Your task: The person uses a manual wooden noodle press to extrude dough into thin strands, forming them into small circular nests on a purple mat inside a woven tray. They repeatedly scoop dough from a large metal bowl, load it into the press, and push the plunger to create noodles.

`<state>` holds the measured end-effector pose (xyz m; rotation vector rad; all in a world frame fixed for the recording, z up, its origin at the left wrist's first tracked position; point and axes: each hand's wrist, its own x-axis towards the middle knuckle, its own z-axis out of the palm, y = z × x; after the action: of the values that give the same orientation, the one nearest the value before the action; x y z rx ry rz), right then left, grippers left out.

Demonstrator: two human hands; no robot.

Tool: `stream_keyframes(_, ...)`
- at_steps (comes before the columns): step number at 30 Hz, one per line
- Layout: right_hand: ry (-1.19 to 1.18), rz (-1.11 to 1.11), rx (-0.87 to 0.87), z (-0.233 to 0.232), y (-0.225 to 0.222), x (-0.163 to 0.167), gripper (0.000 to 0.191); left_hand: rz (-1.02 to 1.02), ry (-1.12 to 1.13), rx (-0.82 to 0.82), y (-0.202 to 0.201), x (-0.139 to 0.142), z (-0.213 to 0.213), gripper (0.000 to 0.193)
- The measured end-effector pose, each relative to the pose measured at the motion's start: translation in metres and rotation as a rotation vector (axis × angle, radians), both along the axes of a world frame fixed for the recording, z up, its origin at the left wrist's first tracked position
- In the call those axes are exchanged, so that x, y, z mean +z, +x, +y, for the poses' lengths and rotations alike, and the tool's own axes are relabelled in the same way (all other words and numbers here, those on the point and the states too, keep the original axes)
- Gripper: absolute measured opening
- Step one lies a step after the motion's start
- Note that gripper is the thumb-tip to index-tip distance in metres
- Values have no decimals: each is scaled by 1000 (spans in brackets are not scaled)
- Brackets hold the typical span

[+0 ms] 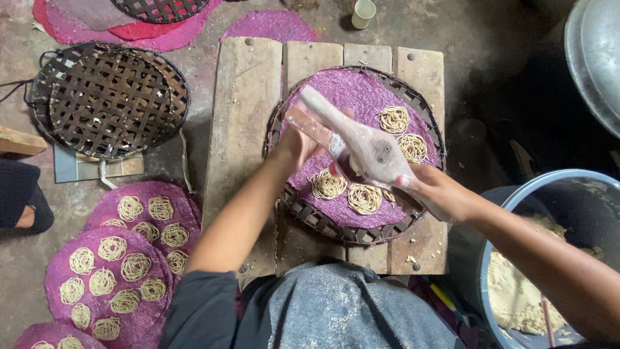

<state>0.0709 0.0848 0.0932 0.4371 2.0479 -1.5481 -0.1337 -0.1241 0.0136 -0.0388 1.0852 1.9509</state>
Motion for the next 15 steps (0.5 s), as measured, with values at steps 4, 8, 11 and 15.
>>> stream_keyframes(4,41,151,38,9,8,-13,62,-43,-440,-337,28,-36,-11,56)
stream_keyframes(8,-13,238,-93,25,25,-47,65,1228,-599,-403,56,-54,-46,64)
stream_keyframes(11,-159,367,-201,47,43,-71,69,1742,-739,-254,82,-48,-63,77)
stream_keyframes(15,-142,309,-415,65,66,-84,74,1914,-520,-48,98,-41,-57,80)
